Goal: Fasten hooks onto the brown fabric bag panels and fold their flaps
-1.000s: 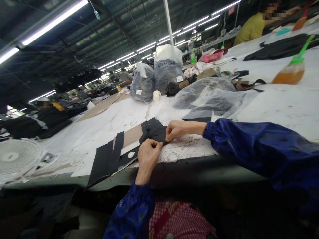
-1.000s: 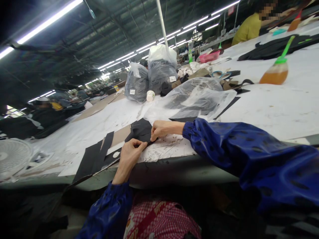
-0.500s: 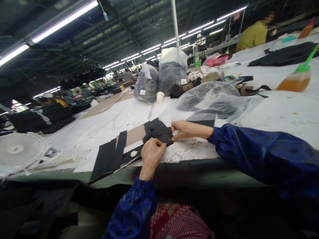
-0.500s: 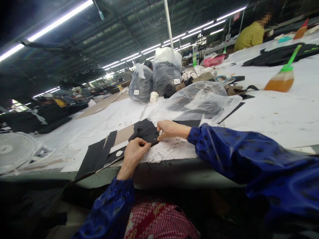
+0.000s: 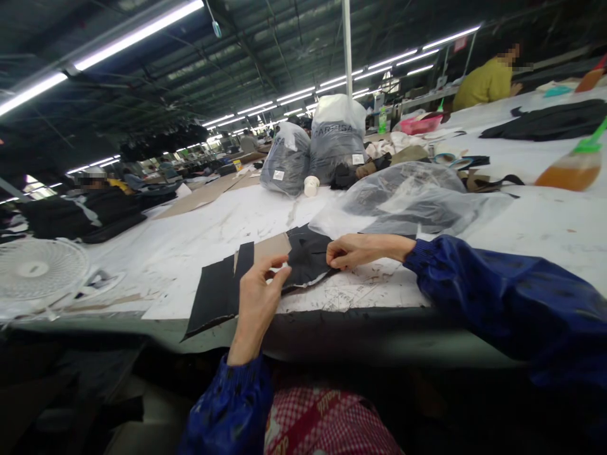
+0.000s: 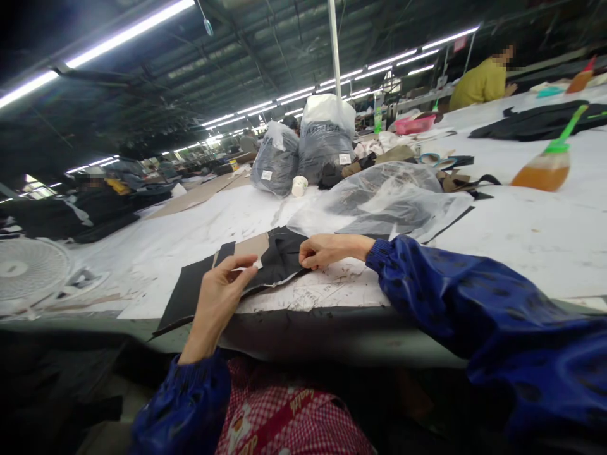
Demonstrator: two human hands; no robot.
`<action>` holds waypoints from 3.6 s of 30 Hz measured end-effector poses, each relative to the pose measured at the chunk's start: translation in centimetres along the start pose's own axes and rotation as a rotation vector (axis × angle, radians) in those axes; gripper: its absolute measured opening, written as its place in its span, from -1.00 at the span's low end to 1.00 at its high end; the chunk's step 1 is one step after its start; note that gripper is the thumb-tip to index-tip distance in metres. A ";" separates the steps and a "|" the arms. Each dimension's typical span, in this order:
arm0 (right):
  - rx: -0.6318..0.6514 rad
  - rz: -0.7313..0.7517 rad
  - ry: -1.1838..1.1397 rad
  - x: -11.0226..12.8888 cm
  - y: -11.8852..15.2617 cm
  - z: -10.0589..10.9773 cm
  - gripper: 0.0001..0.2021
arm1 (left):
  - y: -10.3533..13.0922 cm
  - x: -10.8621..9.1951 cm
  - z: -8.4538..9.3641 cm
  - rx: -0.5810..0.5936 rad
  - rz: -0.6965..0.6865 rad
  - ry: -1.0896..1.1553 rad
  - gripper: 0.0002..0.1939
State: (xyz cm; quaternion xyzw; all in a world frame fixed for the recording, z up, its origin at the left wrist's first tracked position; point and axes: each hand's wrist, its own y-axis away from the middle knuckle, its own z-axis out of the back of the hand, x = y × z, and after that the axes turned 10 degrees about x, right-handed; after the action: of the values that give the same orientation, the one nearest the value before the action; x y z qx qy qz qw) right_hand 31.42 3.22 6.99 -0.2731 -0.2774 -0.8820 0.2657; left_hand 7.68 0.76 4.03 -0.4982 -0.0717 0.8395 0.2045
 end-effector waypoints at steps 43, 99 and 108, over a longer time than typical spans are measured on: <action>0.053 0.213 0.212 2.3 -3.7 -0.6 -0.89 | 1.7 0.3 1.9 0.126 -0.032 -0.259 -0.80; 0.013 -0.084 0.269 6.4 -7.5 -1.7 -0.71 | 3.8 2.7 4.1 0.003 0.051 -0.227 -0.91; 0.076 -0.038 0.133 2.5 -4.7 0.8 -0.67 | 3.9 1.6 1.3 0.093 0.022 -0.538 -0.86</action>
State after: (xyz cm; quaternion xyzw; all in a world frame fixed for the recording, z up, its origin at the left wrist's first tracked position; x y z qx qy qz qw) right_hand 26.98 6.25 7.53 -0.1984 -0.2975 -0.8919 0.2769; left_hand 4.81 -1.96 2.12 -0.2483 -0.0794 0.9462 0.1917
